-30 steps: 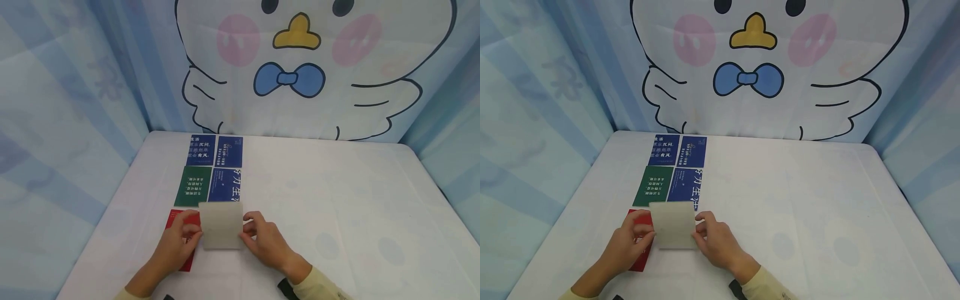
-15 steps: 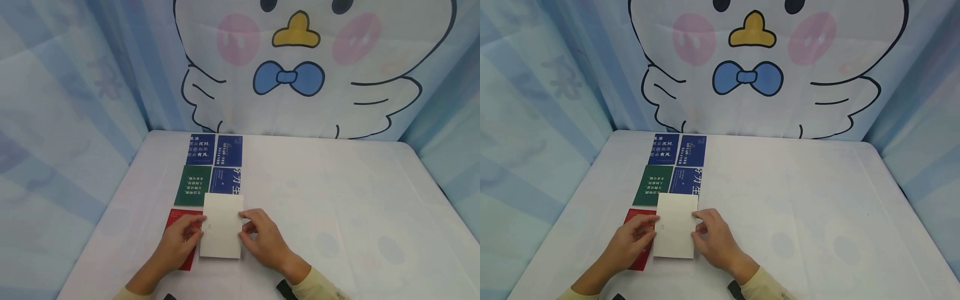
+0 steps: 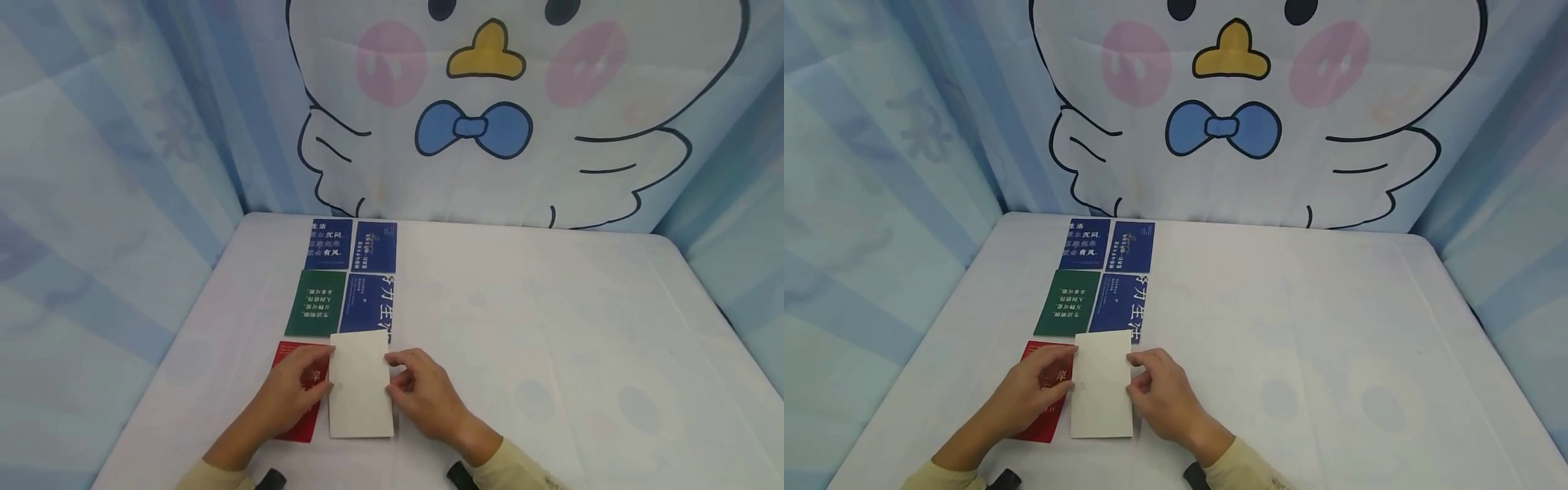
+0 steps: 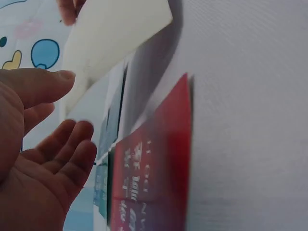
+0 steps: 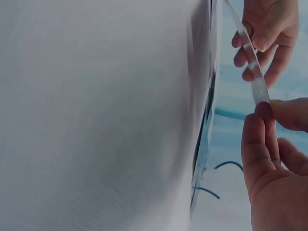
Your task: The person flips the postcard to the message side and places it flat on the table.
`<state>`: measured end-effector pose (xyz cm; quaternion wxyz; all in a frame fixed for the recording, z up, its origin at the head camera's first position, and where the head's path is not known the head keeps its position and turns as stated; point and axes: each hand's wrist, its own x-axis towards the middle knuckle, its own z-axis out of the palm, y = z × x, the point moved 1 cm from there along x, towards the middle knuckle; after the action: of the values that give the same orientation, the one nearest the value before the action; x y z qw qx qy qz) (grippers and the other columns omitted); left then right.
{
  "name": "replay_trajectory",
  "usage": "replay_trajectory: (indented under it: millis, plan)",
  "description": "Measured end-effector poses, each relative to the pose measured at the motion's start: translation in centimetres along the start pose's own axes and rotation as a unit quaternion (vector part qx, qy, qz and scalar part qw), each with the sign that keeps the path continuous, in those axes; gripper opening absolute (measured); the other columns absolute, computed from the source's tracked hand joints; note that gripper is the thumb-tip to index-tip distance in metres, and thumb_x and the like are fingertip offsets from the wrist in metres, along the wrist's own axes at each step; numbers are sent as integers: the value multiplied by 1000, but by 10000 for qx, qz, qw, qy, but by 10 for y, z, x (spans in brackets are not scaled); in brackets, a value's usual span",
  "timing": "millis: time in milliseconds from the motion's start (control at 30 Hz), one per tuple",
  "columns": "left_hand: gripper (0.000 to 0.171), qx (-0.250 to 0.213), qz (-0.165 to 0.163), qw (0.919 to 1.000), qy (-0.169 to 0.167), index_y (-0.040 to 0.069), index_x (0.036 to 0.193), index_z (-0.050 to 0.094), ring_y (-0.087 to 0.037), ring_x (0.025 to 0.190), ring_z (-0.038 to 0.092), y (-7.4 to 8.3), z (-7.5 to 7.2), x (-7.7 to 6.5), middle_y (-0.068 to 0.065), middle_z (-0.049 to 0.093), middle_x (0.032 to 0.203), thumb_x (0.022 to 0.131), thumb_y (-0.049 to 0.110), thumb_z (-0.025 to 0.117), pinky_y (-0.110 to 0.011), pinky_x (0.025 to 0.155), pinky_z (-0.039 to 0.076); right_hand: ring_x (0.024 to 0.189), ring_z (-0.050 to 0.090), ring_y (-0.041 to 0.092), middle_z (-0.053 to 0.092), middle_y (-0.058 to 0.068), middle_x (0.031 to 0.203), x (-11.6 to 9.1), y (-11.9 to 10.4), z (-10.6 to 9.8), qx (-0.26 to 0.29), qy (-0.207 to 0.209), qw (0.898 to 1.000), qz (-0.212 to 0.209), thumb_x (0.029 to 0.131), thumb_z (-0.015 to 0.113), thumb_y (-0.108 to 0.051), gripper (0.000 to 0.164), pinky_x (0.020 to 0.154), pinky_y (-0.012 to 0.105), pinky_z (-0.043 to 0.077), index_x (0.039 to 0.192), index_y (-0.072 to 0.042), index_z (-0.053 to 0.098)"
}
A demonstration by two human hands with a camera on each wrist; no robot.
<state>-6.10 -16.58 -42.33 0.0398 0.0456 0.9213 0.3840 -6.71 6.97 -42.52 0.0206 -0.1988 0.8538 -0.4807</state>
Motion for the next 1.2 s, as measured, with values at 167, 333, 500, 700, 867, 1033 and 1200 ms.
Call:
replay_trajectory:
  millis: [167, 333, 500, 700, 867, 1033, 1200]
  plan:
    - [56, -208, -261, 9993, -196, 11, 132, 65, -12, 82, 59, -2, 4, -1, -1, 65, 108, 79, 7, 83, -29, 78, 58, 83, 65, 12, 61, 9, 112, -1, 1, 3, 136, 20, 9998, 122, 82, 70, 11, 41, 72, 23, 57, 122, 4, 62]
    - [55, -188, -91, 9997, -148, 7, 132, 64, -11, 79, 57, -2, 6, 0, -2, 62, 107, 80, 3, 82, -22, 73, 56, 83, 63, 11, 60, 9, 114, -1, 1, 4, -118, -67, 9999, 24, 83, 70, 10, 43, 74, 24, 56, 124, 3, 61]
    - [55, -66, 17, 10000, -38, 4, 133, 63, -15, 87, 54, -1, 7, 0, -9, 54, 122, 81, 0, 80, -23, 76, 55, 81, 62, 10, 60, 10, 111, 1, 2, 5, -345, -142, 9993, -87, 83, 71, 9, 42, 74, 25, 56, 124, 4, 61]
    - [55, 0, 20, 10000, -49, 4, 133, 64, -16, 90, 55, -1, 9, 1, -7, 55, 118, 81, 1, 81, -26, 77, 56, 80, 62, 11, 60, 9, 108, 5, 4, 5, -483, -172, 9987, -35, 82, 72, 9, 42, 72, 25, 55, 122, 6, 61]
    - [55, 160, 84, 9998, -34, 5, 131, 65, -18, 94, 55, -3, 12, 2, -7, 58, 119, 79, 1, 82, -31, 79, 58, 81, 59, 13, 58, 10, 106, 5, 4, 4, -616, -435, 9968, 260, 82, 72, 6, 44, 70, 25, 52, 124, 9, 59]
    - [55, 246, 59, 9997, -73, 5, 130, 65, -20, 98, 58, -3, 14, 2, -8, 60, 120, 78, 3, 83, -35, 81, 59, 82, 56, 15, 56, 11, 103, 6, 6, 6, -744, -553, 9951, 354, 82, 73, 6, 45, 69, 25, 50, 124, 12, 58]
    - [57, 394, -68, 9990, -175, 5, 130, 66, -24, 104, 58, -2, 13, 0, -9, 60, 122, 77, 4, 84, -39, 82, 59, 84, 54, 17, 56, 12, 103, 7, 7, 11, -745, -609, 9946, 383, 80, 72, 6, 46, 69, 25, 50, 123, 14, 58]
